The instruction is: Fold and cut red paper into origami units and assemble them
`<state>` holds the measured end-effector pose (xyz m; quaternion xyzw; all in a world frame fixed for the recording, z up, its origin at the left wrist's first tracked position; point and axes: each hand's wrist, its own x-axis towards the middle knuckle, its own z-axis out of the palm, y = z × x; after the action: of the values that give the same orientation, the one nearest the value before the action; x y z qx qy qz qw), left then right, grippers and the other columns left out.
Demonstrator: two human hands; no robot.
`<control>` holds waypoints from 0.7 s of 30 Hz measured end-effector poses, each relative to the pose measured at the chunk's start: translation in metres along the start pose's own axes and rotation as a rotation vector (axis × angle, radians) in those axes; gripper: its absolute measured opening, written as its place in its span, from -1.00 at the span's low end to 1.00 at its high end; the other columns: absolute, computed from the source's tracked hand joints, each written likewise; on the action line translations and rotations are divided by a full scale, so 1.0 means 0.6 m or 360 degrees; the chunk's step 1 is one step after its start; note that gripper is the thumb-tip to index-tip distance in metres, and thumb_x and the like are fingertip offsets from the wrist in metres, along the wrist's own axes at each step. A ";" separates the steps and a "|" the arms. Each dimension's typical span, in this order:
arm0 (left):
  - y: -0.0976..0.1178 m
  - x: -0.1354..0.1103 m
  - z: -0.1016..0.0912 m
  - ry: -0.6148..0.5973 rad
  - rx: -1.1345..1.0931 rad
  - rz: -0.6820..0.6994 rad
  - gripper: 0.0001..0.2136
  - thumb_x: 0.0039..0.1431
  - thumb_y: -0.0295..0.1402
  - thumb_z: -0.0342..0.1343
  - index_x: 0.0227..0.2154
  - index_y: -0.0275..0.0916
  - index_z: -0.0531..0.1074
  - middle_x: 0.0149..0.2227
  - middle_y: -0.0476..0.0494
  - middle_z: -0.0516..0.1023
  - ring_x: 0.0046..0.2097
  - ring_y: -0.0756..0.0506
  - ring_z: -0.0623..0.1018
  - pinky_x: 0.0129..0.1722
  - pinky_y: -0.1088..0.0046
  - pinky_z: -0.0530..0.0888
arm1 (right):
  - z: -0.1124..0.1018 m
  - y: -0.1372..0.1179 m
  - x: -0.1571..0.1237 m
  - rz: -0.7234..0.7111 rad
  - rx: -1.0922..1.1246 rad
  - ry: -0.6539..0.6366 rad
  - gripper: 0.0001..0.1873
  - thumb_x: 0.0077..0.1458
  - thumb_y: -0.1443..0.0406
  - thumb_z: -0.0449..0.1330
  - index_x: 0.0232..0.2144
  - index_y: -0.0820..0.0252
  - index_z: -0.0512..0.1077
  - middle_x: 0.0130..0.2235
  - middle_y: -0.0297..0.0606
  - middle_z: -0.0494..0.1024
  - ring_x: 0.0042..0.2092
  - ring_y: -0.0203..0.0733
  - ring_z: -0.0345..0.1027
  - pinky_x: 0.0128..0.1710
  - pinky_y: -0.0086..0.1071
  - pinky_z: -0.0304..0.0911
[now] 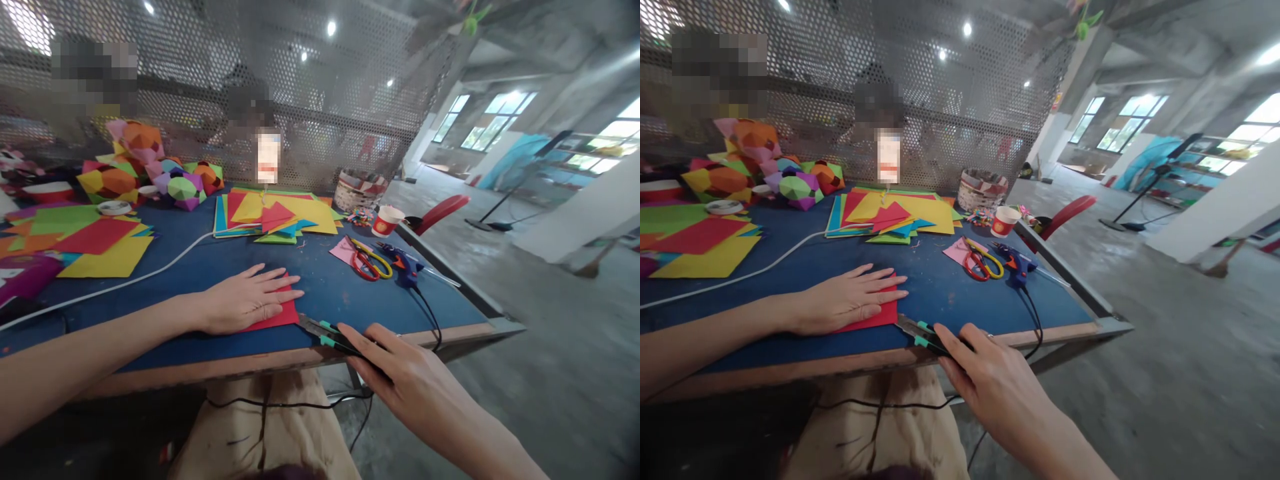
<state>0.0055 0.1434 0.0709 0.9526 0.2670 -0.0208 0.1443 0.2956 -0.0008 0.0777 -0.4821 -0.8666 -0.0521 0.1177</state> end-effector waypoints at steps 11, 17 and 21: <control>-0.006 0.001 0.007 0.0083 -0.0076 0.0028 -0.54 0.47 -0.08 -0.26 0.37 0.15 0.06 0.46 0.02 0.01 0.48 -0.23 -0.05 0.39 -0.06 -0.19 | -0.001 -0.017 0.010 0.0017 0.0083 -0.0042 -0.53 0.45 0.18 -0.14 0.22 0.21 0.35 -0.20 -0.14 0.51 -0.35 -0.17 0.51 -0.41 -0.27 0.46; -0.003 0.000 0.005 0.0070 -0.0081 0.0015 -0.54 0.48 -0.08 -0.27 0.38 0.15 0.04 0.46 0.02 0.00 0.48 -0.22 -0.07 0.38 -0.07 -0.20 | -0.002 -0.022 0.017 0.0024 0.0154 -0.0104 -0.54 0.45 0.19 -0.13 0.23 0.20 0.33 -0.20 -0.16 0.50 -0.34 -0.16 0.51 -0.39 -0.26 0.46; -0.002 0.000 0.005 0.0088 -0.0101 0.0021 -0.54 0.47 -0.09 -0.24 0.37 0.14 0.07 0.46 0.01 0.02 0.48 -0.22 -0.05 0.39 -0.06 -0.18 | -0.003 -0.022 0.021 0.0016 0.0134 -0.0111 -0.56 0.44 0.21 -0.10 0.24 0.19 0.33 -0.21 -0.16 0.50 -0.33 -0.18 0.50 -0.37 -0.29 0.45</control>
<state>0.0051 0.1437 0.0678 0.9495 0.2651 0.0149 0.1671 0.2786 0.0022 0.0829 -0.4825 -0.8692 0.0019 0.1078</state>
